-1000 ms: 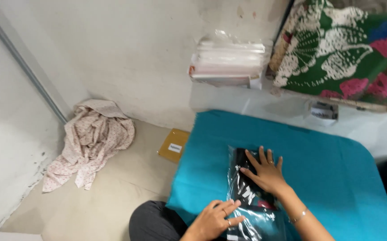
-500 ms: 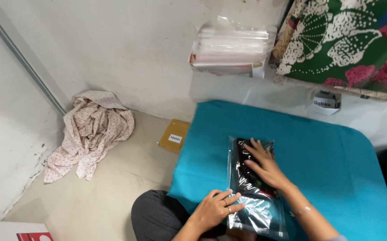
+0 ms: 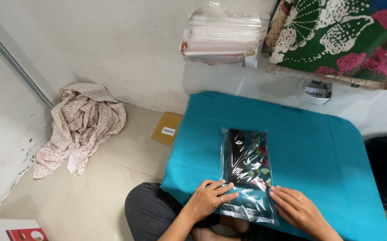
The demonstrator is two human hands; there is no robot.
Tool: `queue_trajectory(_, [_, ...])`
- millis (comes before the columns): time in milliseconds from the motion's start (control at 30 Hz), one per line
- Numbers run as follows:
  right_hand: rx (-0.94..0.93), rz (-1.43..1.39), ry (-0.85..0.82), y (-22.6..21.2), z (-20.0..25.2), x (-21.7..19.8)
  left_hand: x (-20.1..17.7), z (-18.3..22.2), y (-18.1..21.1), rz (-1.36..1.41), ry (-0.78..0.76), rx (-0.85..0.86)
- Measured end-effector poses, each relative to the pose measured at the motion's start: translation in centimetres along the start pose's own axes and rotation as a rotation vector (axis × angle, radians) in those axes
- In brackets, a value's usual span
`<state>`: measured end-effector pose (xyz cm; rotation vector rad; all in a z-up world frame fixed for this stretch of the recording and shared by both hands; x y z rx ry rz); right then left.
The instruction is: A person uses a lint roller to clean a floral garment, folds it, and carefully packages it into a clear plastic bag at a packing station.
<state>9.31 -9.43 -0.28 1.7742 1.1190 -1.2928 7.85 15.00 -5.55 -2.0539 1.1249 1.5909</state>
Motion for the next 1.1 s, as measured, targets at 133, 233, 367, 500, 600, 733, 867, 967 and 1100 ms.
queue_trajectory(133, [-0.038, 0.027, 0.061, -0.6, -0.8, -0.4, -0.4, 0.1, -0.1, 0.064, -0.063, 0.005])
queue_trajectory(233, [-0.049, 0.065, 0.064, -0.8, -0.4, 0.2, -0.7, 0.3, -0.3, 0.075, -0.064, -0.004])
queue_trajectory(367, [-0.048, 0.009, 0.012, 0.0, 0.4, 1.7, -0.9, 0.0, -0.5, 0.086, -0.108, 0.001])
queue_trajectory(500, [-0.032, -0.008, -0.028, -0.1, 0.2, 1.8, -0.9, -0.1, -0.8, 0.111, -0.098, -0.012])
queue_trajectory(600, [-0.017, -0.053, 0.013, -0.4, -0.1, 1.5, -0.7, -0.2, -1.5, 0.182, -0.079, -0.045])
queue_trajectory(733, [0.124, -0.316, 0.004, 1.6, 1.2, 3.1, -1.8, -1.3, -2.4, 0.407, -0.066, -0.118])
queue_trajectory(867, [0.659, -0.715, -0.109, 6.5, 2.6, 6.4, -1.5, -2.4, -4.2, 0.676, -0.088, -0.381])
queue_trajectory(967, [0.906, -0.920, -0.122, 7.9, 2.5, 7.3, -0.3, -2.7, -5.8, 0.791, -0.060, -0.607])
queue_trajectory(1100, [1.019, -1.080, -0.041, 8.8, 1.9, 8.3, 1.7, -2.3, -7.2, 0.738, -0.091, -0.944])
Point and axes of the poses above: each hand's wrist, its own z-axis away from the middle knuckle, its own x-axis out of the palm, y = z × x, the point moved 8 cm from there along -z, towards the middle knuckle, and after that the axes turned 13 degrees about -y, right-handed, at the moved point
